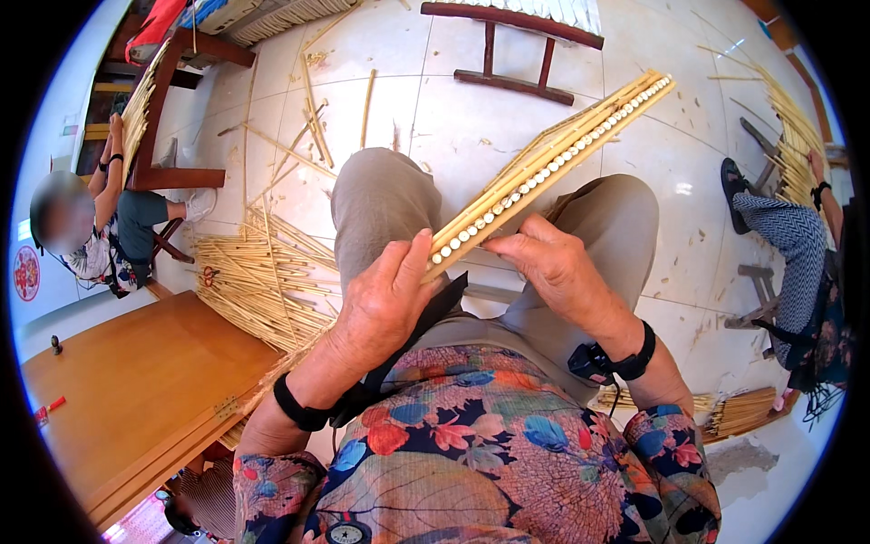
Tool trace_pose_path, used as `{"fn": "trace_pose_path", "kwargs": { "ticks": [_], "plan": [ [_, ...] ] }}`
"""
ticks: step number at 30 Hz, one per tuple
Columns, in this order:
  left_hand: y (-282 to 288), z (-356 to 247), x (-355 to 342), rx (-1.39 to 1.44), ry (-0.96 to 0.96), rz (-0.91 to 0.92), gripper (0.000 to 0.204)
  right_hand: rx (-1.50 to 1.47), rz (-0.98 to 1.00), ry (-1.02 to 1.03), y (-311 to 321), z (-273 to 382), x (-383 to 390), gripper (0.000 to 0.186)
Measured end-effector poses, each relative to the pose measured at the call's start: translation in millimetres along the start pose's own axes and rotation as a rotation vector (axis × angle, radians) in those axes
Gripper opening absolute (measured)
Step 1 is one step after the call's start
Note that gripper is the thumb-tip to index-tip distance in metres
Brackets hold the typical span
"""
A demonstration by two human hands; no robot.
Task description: The person weaves thin bamboo strips into a flat panel using a needle-like tool and white thread. They repeatedly pass the needle through the strip edges to secure the weave, rotating the panel as needed.
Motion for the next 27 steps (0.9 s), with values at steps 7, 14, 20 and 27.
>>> {"fn": "trace_pose_path", "kwargs": {
  "ticks": [7,14,20,27],
  "plan": [
    [0,0,-3,0.028,-0.011,0.006,0.06,0.005,-0.023,-0.037,-5,4,-1,0.02],
    [0,1,-3,0.042,0.007,0.005,0.059,-0.001,-0.039,-0.129,-3,4,1,0.017],
    [-1,0,-4,0.04,-0.002,-0.011,0.059,-0.011,-0.047,-0.147,0,2,3,0.021],
    [-1,2,-3,0.039,0.02,-0.011,0.059,0.147,-0.028,-0.109,6,3,8,0.022]
  ]
}}
Point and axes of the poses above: each hand's wrist, its own x-axis away from the middle knuckle, its own y-axis out of the back of the hand, z = x × y, the point moved 9 cm from there along -x, towards the middle knuckle, and after that the axes turned 13 degrees about -z, right-handed, at the moved point
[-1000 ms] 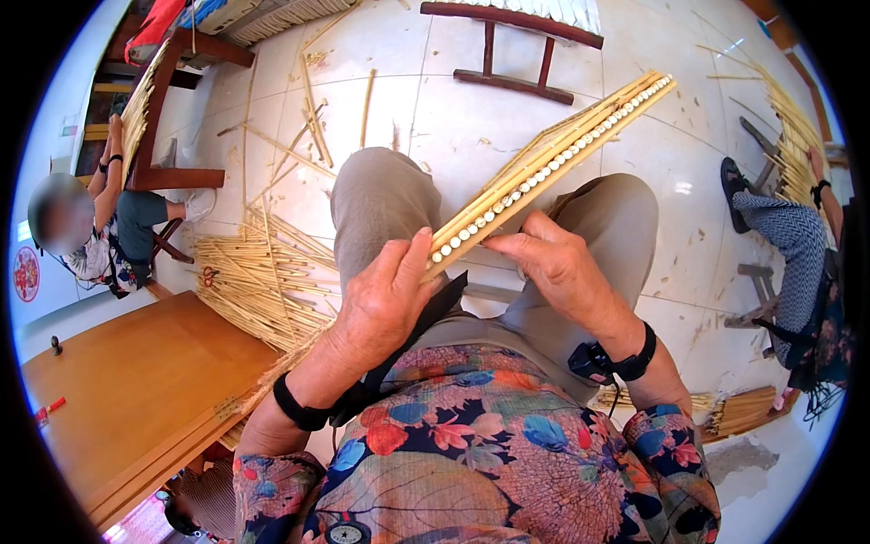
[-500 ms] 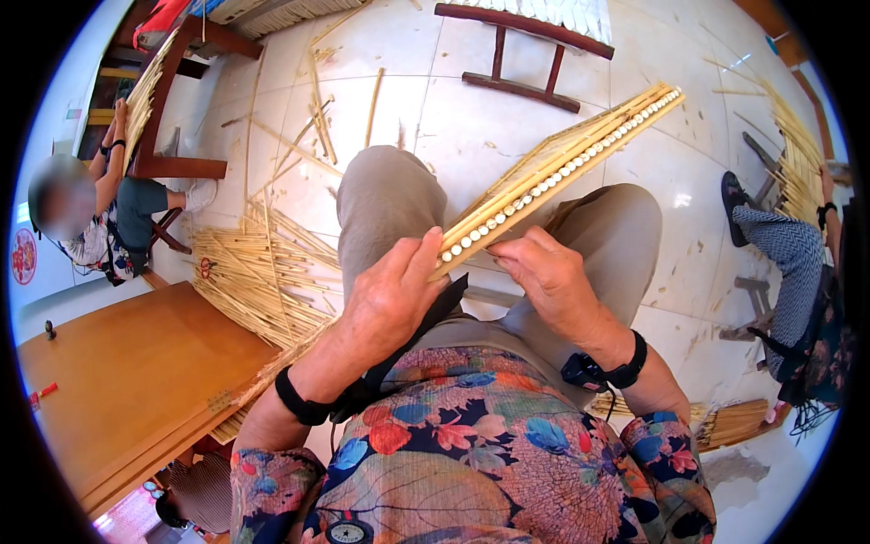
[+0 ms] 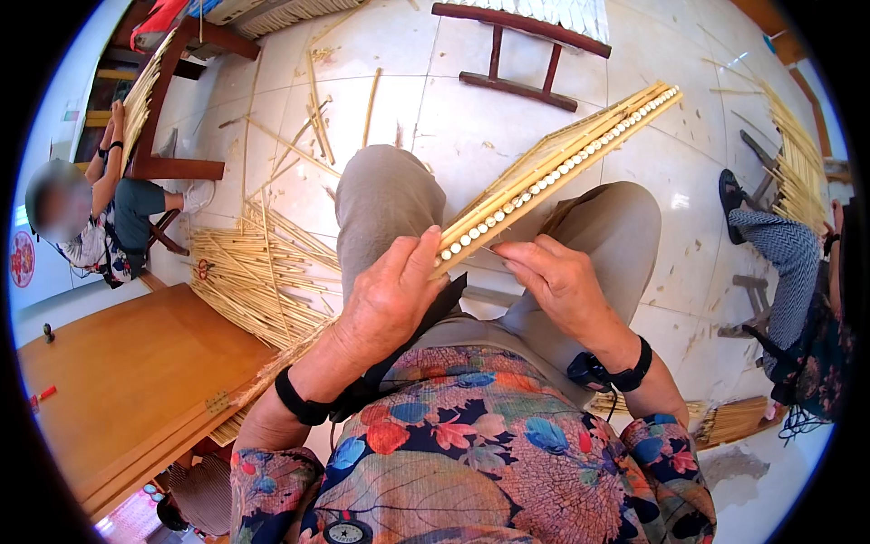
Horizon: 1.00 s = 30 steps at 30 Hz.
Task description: The person weaves thin bamboo strips into a flat panel using a needle-like tool and white thread. They repeatedly pass the needle through the strip edges to secure the weave, rotating the panel as needed.
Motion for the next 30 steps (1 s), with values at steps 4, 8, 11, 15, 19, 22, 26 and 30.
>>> {"fn": "trace_pose_path", "kwargs": {
  "ticks": [4,8,11,15,19,22,26,30],
  "plan": [
    [-1,0,0,0.008,-0.019,-0.016,0.059,-0.064,0.007,0.009,0,-1,1,0.024],
    [-3,0,3,-0.029,-0.02,-0.012,0.059,-0.036,0.046,0.034,-3,1,2,0.026],
    [-2,-3,2,-0.049,-0.017,-0.008,0.06,-0.011,0.074,0.068,-2,-2,5,0.028],
    [-1,-4,2,-0.055,-0.031,-0.024,0.061,-0.094,0.088,-0.007,-6,-8,9,0.031],
    [-1,-6,1,-0.081,-0.034,-0.006,0.06,-0.141,0.046,-0.044,-9,-7,12,0.03],
    [-2,-6,1,-0.088,-0.038,-0.016,0.06,-0.125,0.013,-0.032,-12,-11,15,0.03],
    [0,-7,2,-0.077,-0.038,-0.017,0.06,-0.146,-0.009,-0.03,-12,-11,13,0.033],
    [-1,-7,3,-0.071,-0.058,-0.024,0.06,-0.137,-0.007,-0.02,-13,-5,13,0.038]
  ]
}}
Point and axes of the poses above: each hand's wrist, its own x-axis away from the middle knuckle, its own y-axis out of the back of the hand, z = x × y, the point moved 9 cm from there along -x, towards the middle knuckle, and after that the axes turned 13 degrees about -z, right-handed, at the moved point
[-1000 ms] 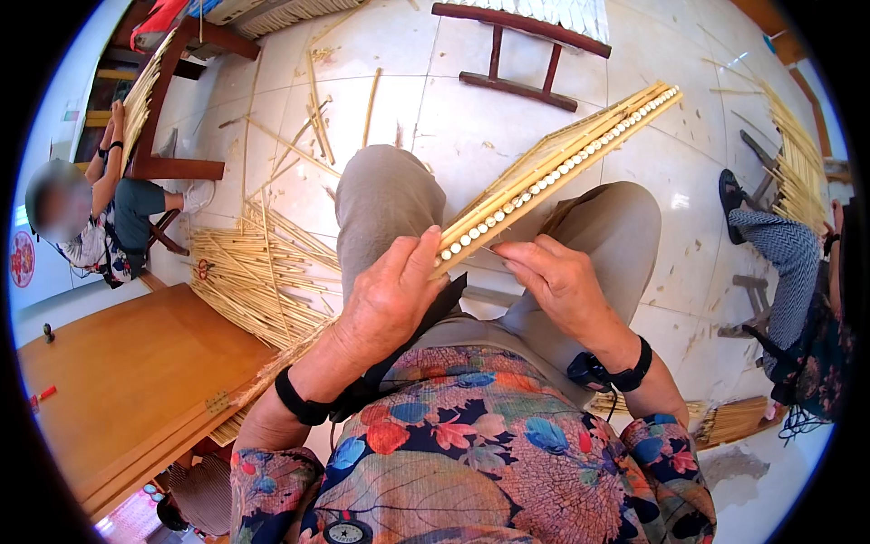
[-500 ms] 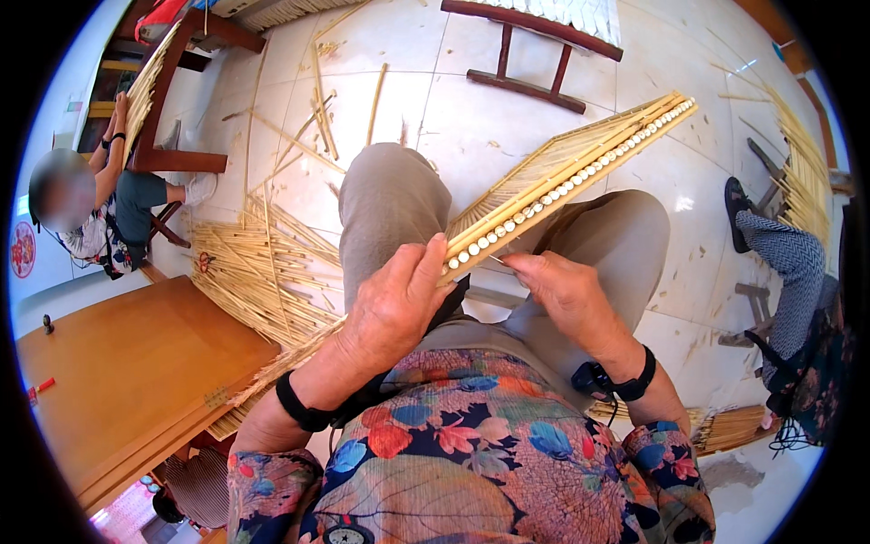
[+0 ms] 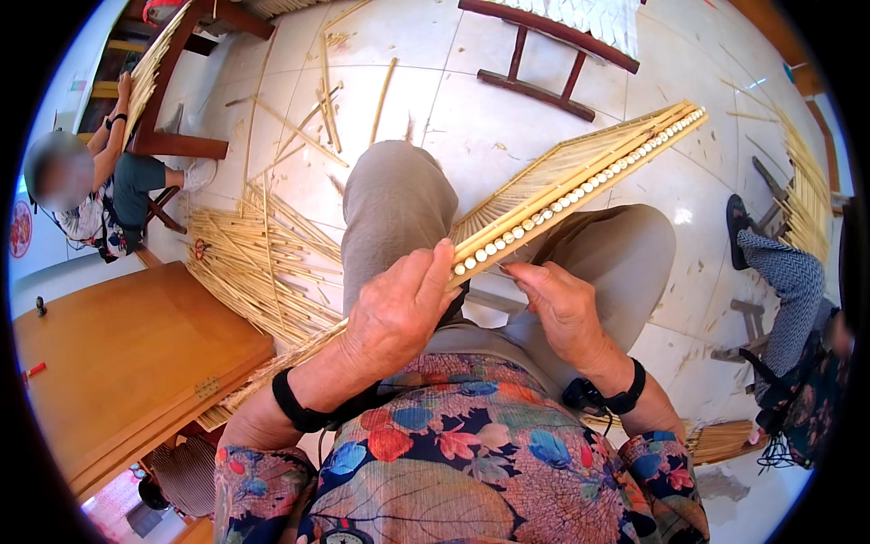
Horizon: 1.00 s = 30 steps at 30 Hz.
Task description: The person weaves thin bamboo strips into a flat panel using a needle-like tool and white thread. They repeatedly pass the needle through the strip edges to secure the weave, rotating the panel as needed.
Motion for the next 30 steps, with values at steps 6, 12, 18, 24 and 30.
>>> {"fn": "trace_pose_path", "kwargs": {
  "ticks": [6,12,18,24,30],
  "plan": [
    [-1,-1,1,0.009,-0.023,0.008,0.061,-0.015,-0.013,-0.011,-1,3,-4,0.038],
    [1,-4,-2,0.01,-0.082,-0.038,0.058,-0.044,-0.016,-0.061,-1,-1,-5,0.024],
    [-2,-3,0,-0.004,-0.091,-0.021,0.057,-0.091,-0.011,-0.081,-5,-1,-9,0.019],
    [-3,-1,2,0.003,-0.053,0.031,0.062,-0.095,-0.016,-0.091,-5,0,-11,0.017],
    [0,-5,-2,-0.004,-0.127,-0.023,0.055,-0.08,-0.008,-0.124,-6,0,-15,0.023]
  ]
}}
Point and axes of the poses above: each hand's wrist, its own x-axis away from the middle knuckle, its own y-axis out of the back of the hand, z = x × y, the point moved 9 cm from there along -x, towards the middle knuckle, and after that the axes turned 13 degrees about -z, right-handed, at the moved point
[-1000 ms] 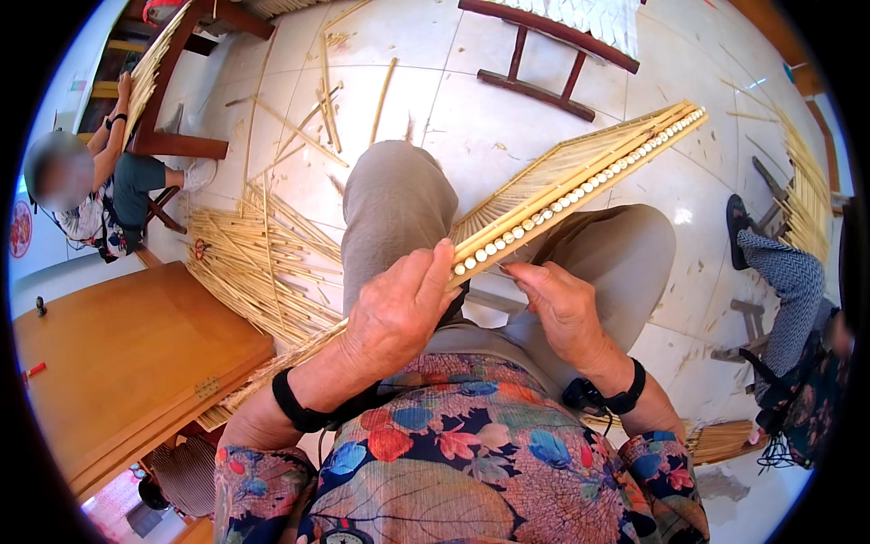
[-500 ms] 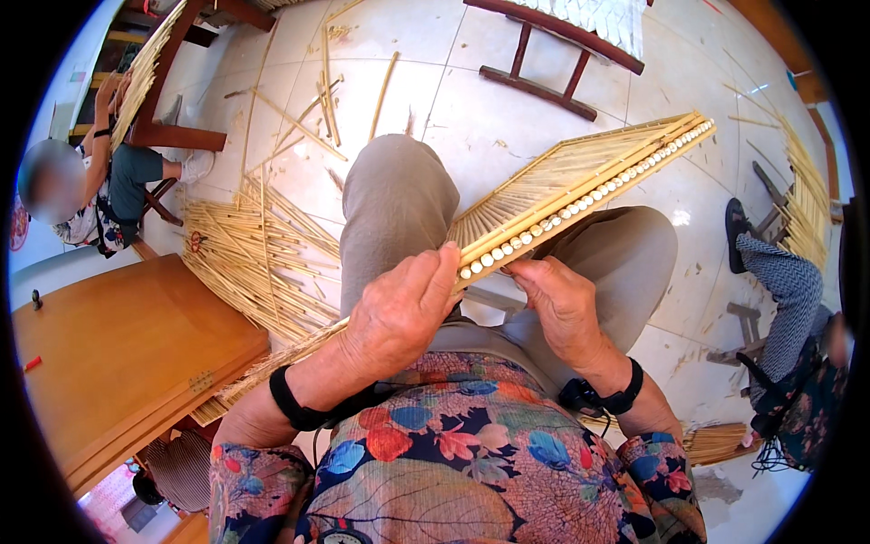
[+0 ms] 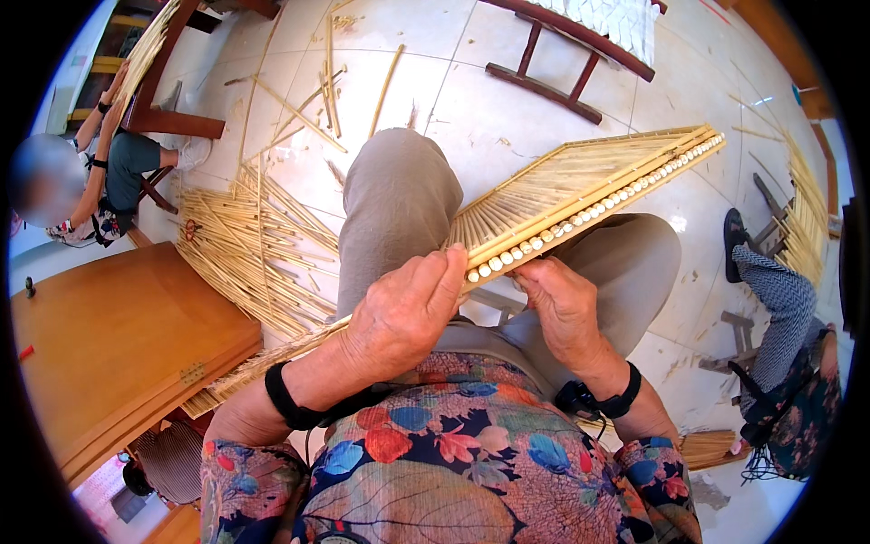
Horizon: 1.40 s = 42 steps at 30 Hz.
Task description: The person weaves thin bamboo strips into a flat panel using a needle-like tool and white thread. They repeatedly pass the needle through the strip edges to secure the weave, rotating the panel as needed.
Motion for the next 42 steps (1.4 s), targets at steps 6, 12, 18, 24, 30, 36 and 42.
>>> {"fn": "trace_pose_path", "kwargs": {
  "ticks": [6,12,18,24,30,36,42],
  "plan": [
    [-2,3,4,0.034,0.066,0.073,0.063,0.006,0.007,-0.008,-1,3,-2,0.021],
    [-1,1,2,0.005,-0.004,0.013,0.055,0.012,0.034,-0.023,-2,5,-3,0.02],
    [-1,3,5,0.036,0.055,0.059,0.062,0.006,0.046,-0.044,-3,6,-4,0.019],
    [-1,4,6,0.052,0.06,0.052,0.062,-0.005,0.064,-0.052,-4,5,-5,0.018],
    [-1,2,4,0.052,0.048,0.058,0.062,0.009,0.054,-0.114,-5,4,-6,0.016],
    [-5,-2,7,0.026,0.051,0.034,0.064,0.067,0.042,-0.124,-3,1,-2,0.017],
    [-8,-4,6,0.063,0.107,0.039,0.064,0.175,-0.018,0.128,11,20,-6,0.019]
  ]
}}
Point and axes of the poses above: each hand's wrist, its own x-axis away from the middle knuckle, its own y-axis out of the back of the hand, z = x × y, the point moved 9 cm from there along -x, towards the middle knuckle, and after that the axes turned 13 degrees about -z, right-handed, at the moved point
